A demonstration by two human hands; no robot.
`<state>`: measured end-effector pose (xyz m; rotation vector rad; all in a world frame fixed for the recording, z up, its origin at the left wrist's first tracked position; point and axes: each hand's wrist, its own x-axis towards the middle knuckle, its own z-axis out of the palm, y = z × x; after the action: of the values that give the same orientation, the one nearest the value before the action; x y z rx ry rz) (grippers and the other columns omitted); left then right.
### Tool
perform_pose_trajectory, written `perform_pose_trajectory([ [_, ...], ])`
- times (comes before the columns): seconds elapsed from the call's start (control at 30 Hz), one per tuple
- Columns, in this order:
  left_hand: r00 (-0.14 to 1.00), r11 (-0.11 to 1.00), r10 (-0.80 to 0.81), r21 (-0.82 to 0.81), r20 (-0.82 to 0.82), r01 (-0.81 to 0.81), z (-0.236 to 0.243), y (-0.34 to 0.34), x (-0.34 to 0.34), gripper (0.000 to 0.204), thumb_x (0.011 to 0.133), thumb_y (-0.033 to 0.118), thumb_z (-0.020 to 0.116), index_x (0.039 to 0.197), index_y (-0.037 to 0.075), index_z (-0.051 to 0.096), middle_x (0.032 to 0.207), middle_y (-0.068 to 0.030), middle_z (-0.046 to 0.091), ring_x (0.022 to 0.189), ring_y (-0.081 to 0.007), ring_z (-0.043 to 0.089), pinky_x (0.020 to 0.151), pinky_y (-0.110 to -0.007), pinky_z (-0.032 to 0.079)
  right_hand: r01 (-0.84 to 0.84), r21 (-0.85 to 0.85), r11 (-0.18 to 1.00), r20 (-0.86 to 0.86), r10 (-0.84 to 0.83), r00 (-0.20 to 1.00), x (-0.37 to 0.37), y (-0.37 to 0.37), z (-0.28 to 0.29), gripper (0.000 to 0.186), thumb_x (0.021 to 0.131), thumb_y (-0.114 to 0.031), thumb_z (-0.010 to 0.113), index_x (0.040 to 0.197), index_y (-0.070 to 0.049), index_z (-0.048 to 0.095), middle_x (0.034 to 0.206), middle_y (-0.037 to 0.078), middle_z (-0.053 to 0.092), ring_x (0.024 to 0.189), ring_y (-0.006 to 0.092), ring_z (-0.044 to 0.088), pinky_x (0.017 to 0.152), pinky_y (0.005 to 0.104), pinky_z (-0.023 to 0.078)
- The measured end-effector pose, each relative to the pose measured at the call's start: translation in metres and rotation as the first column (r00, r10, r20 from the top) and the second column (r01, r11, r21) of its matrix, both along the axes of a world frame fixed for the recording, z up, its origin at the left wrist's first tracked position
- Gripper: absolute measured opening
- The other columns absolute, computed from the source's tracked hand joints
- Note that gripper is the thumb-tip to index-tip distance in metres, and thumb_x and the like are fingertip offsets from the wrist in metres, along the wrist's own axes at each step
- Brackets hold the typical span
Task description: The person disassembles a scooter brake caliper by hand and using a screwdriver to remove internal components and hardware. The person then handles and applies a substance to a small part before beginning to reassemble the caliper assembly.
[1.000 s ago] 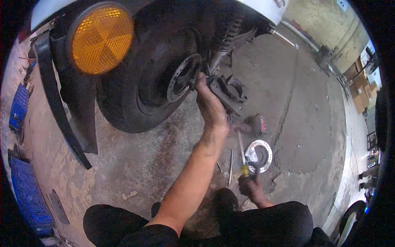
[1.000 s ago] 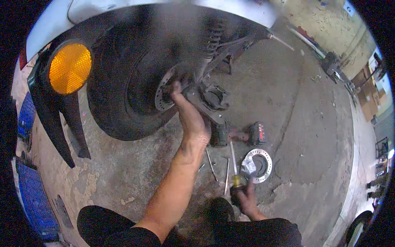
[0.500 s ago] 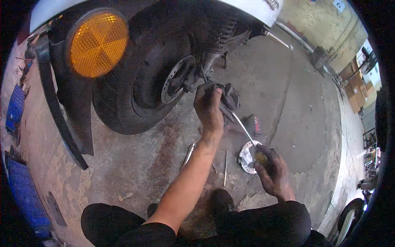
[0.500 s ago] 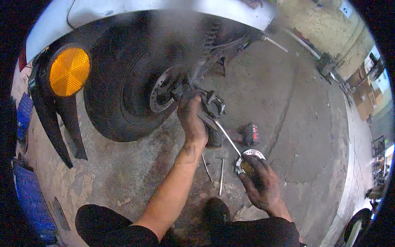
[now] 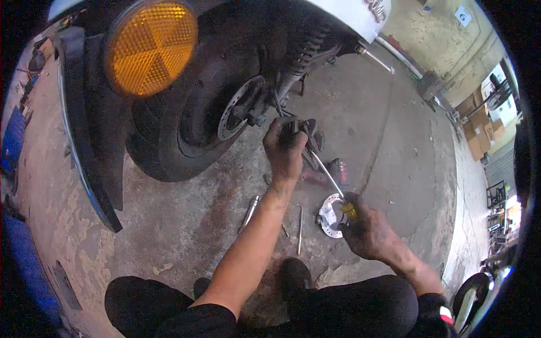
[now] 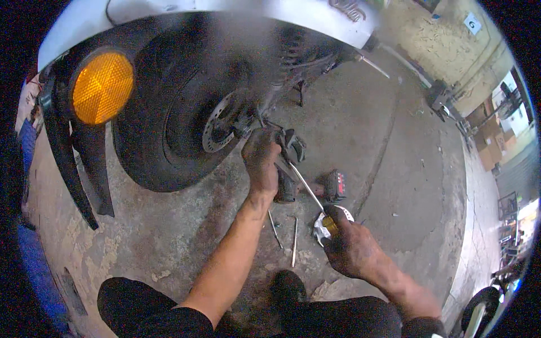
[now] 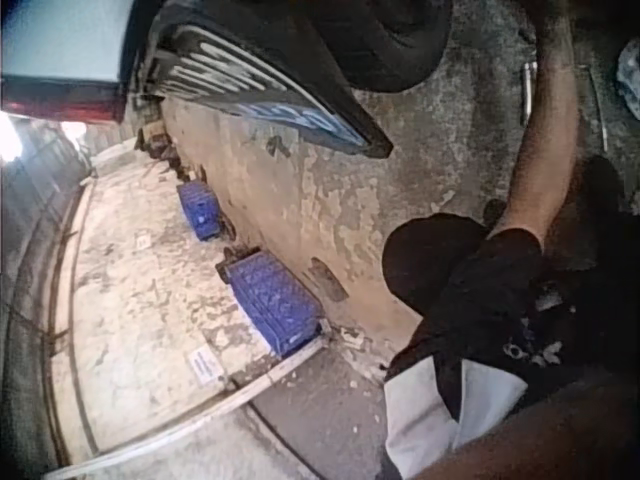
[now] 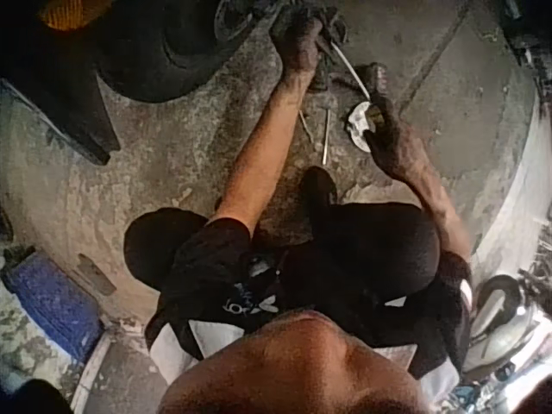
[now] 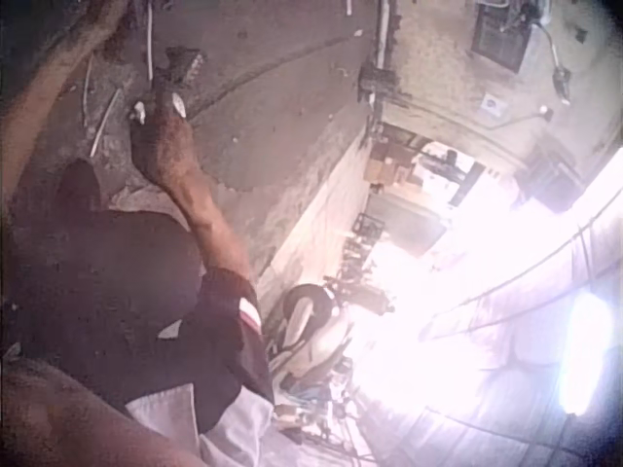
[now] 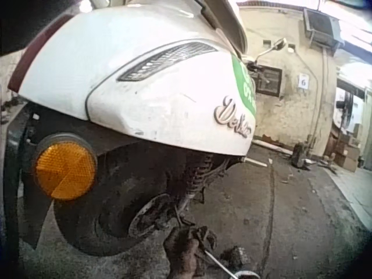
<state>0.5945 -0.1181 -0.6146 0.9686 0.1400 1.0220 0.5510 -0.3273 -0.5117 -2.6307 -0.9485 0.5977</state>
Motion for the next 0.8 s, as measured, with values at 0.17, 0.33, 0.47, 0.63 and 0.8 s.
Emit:
perform_pose_trajectory([
  [0.17, 0.995, 0.992, -0.099, -0.081, -0.014, 0.097, 0.011, 0.006, -0.016, 0.006, 0.073, 0.0, 0.056, 0.078, 0.002, 0.057, 0.07, -0.0004, 0.056, 0.063, -0.0089, 0.051, 0.06, -0.026, 0.043, -0.109, -0.093, 0.99, -0.123, 0.097, 0.988, 0.015, 0.008, 0.008, 0.063, 0.078, -0.007, 0.056, 0.134, -0.007, 0.027, 0.084, 0.026, 0.062, 0.079, 0.0459, 0.06, 0.066, 0.0528, 0.049],
  [0.33, 0.998, 0.998, -0.061, -0.03, 0.003, 0.061, -0.02, 0.021, -0.011, 0.008, 0.072, 0.001, 0.055, 0.079, 0.002, 0.058, 0.072, -0.0013, 0.059, 0.065, -0.0089, 0.054, 0.06, -0.026, 0.045, -0.16, -0.276, 0.948, -0.151, 0.122, 0.981, 0.018, 0.023, 0.02, 0.068, 0.079, -0.011, 0.057, 0.135, -0.005, 0.02, 0.082, 0.027, 0.061, 0.077, 0.046, 0.06, 0.063, 0.0541, 0.048],
  [0.47, 0.995, 0.988, -0.092, -0.129, -0.047, 0.086, -0.017, 0.016, -0.009, 0.009, 0.071, 0.001, 0.054, 0.079, 0.001, 0.058, 0.073, -0.0019, 0.059, 0.065, -0.0097, 0.055, 0.061, -0.026, 0.045, -0.248, -0.179, 0.952, -0.173, 0.217, 0.961, 0.032, 0.015, 0.011, 0.065, 0.08, -0.013, 0.057, 0.133, -0.003, 0.022, 0.081, 0.027, 0.061, 0.076, 0.0467, 0.06, 0.063, 0.0534, 0.049],
  [0.63, 0.995, 0.975, -0.091, -0.197, 0.048, 0.098, -0.01, 0.02, -0.013, 0.014, 0.073, 0.008, 0.052, 0.084, 0.001, 0.059, 0.08, -0.0048, 0.06, 0.071, -0.014, 0.056, 0.066, -0.028, 0.046, -0.186, 0.007, 0.983, -0.157, 0.185, 0.97, 0.016, 0.02, -0.008, 0.047, 0.081, -0.016, 0.061, 0.119, 0.0, 0.039, 0.09, 0.028, 0.057, 0.089, 0.0453, 0.056, 0.076, 0.0486, 0.047],
  [0.8, 0.903, 0.66, -0.306, -0.616, 0.302, 0.43, 0.014, 0.016, -0.013, 0.031, 0.074, 0.022, 0.05, 0.096, 0.002, 0.058, 0.092, -0.0084, 0.059, 0.084, -0.0215, 0.058, 0.077, -0.034, 0.048, 0.304, 0.429, 0.851, -0.389, -0.13, 0.912, -0.016, -0.019, -0.068, 0.041, 0.087, -0.022, 0.062, 0.116, 0.0, 0.043, 0.082, 0.013, 0.058, 0.065, 0.0208, 0.058, 0.056, 0.034, 0.048],
])
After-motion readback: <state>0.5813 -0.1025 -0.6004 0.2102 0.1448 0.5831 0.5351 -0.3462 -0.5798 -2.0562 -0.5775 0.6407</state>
